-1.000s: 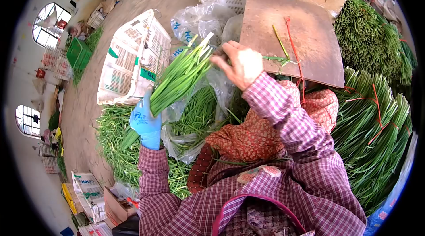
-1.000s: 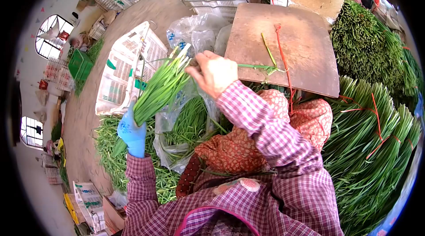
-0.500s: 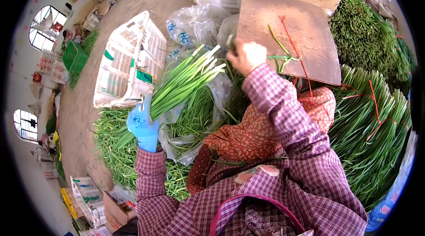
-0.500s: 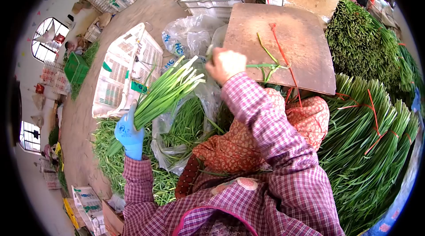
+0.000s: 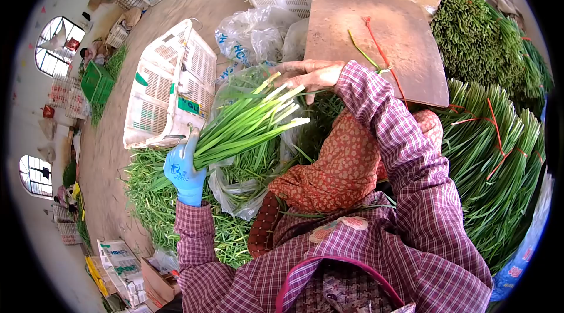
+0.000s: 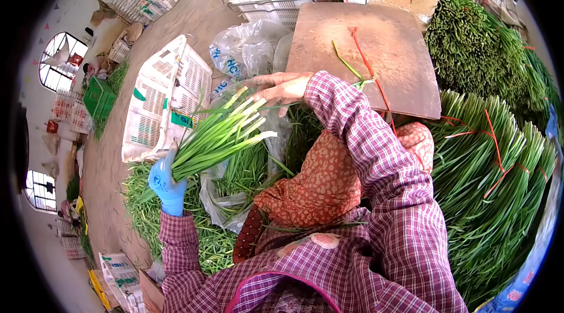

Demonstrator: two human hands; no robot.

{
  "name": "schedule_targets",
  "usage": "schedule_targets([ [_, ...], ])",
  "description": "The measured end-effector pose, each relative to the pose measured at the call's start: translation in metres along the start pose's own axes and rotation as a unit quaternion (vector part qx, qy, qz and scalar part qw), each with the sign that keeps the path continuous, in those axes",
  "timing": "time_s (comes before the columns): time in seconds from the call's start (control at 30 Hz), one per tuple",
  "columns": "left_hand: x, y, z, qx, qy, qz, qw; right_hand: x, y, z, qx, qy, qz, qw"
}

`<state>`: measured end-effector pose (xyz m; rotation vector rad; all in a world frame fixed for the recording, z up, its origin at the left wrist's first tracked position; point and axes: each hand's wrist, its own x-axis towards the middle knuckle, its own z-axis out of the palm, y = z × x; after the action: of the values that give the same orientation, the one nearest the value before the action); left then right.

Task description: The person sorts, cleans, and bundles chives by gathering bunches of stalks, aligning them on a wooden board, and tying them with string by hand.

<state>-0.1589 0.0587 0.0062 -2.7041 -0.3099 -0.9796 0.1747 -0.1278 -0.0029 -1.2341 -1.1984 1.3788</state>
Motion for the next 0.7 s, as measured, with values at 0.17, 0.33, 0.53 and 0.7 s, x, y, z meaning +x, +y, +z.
schedule_targets([
  [0.17, 0.001, 0.005, 0.004, -0.048, -0.004, -0.005, 0.999, 0.005, 0.015, 0.002, 0.114, 0.003, 0.006, 0.993],
  [0.33, -0.004, 0.002, 0.022, -0.099, 0.015, -0.057, 0.993, 0.001, 0.009, 0.004, 0.143, 0.192, 0.025, 0.971],
  [0.53, -0.025, -0.011, 0.022, -0.072, -0.017, -0.206, 0.976, -0.055, 0.007, -0.013, 0.075, 0.323, 0.004, 0.943],
  [0.7, -0.027, -0.011, 0.028, -0.060, -0.015, -0.239, 0.969, -0.059, 0.025, 0.048, -0.306, 0.082, 0.027, 0.948],
])
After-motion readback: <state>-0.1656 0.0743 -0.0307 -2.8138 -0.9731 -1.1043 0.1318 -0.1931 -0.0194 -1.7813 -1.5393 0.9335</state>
